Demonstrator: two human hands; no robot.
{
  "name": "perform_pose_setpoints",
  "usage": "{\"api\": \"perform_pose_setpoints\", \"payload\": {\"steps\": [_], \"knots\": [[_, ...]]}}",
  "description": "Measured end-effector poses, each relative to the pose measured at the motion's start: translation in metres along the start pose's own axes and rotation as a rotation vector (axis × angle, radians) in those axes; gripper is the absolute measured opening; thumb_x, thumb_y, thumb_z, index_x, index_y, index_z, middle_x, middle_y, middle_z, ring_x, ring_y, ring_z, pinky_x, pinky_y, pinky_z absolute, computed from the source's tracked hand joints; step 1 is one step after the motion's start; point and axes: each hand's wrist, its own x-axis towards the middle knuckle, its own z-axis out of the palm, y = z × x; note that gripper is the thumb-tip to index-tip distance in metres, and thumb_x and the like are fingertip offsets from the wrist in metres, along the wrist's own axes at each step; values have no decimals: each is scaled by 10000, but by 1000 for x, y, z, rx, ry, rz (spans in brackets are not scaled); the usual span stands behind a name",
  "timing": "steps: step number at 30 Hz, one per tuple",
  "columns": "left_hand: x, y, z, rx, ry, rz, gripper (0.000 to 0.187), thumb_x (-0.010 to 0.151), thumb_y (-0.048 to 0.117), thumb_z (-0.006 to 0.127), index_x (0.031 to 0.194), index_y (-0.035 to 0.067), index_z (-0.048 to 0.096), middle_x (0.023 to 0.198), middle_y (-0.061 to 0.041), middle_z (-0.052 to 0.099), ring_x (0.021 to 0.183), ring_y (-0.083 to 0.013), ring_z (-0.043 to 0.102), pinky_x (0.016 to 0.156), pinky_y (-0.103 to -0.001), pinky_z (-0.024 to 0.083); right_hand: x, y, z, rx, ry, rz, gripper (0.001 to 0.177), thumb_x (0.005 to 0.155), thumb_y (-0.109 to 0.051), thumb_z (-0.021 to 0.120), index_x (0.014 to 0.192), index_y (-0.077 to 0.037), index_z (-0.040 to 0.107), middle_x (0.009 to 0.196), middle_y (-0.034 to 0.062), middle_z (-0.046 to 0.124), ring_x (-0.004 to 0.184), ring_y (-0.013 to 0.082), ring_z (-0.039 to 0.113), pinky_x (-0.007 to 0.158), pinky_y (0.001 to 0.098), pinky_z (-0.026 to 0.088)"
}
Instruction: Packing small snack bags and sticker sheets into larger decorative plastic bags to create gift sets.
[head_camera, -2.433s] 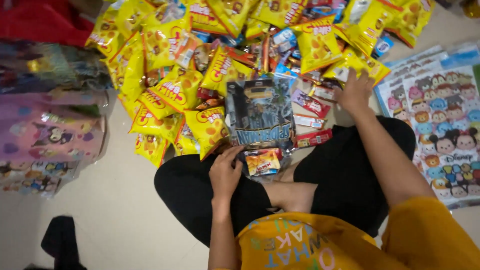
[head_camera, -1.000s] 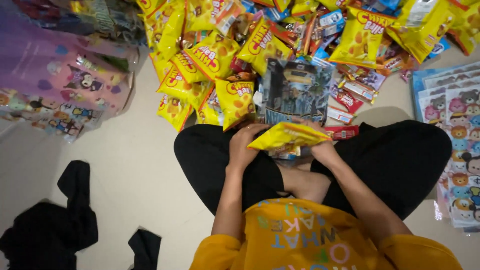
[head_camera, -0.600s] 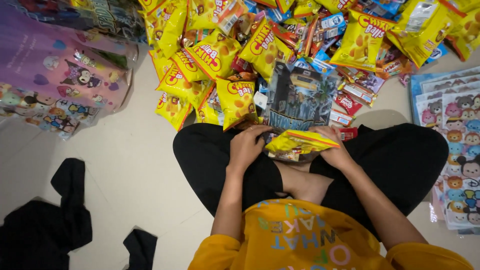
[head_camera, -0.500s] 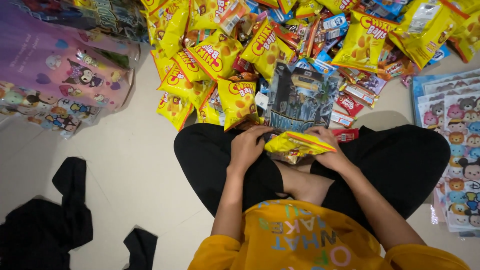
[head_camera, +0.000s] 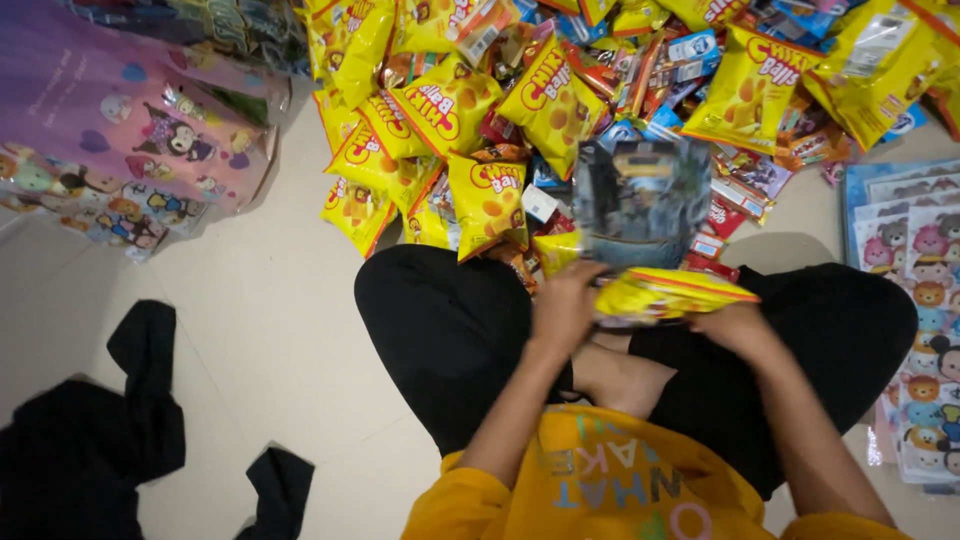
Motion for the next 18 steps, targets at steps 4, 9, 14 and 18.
{"api": "perform_pose_setpoints", "payload": {"steps": [4, 9, 14, 18], "knots": [[11, 17, 27, 2, 45, -10, 440, 827, -49, 540, 1206, 47, 742, 1229, -138, 731, 1095, -328, 682, 967, -454, 536, -12, 10, -20, 70, -8, 118, 308, 861, -130, 659, 1166, -87, 683, 1049, 121, 756, 908, 183, 668, 818, 374, 523], [19, 15, 22, 107, -5, -117, 386, 838, -28, 571, 1150, 98, 761, 1171, -67, 735, 975, -324, 707, 639, -491, 570, -1, -13, -21, 234, -2, 220, 179, 956, -103, 648, 1131, -63, 657, 1013, 147, 731, 737, 215, 642, 645, 374, 514], [10, -6, 16, 15, -81, -90, 378, 851, 34, 585, 1158, 180, 749, 1148, -52, 736, 1082, -311, 695, 813, -462, 575, 20, 0, -11, 373, 56, 119, 266, 857, 49, 678, 1119, 89, 651, 746, 205, 680, 540, 250, 602, 487, 367, 489], [-3, -4, -7, -10, -112, -172, 383, 857, 17, 610, 1166, 192, 755, 1153, -50, 742, 1116, -311, 695, 931, -441, 587, 42, 41, 19, 515, -20, 28, 371, 798, 41, 744, 1127, 177, 643, 768, 262, 703, 508, 287, 676, 415, 355, 534]]}}
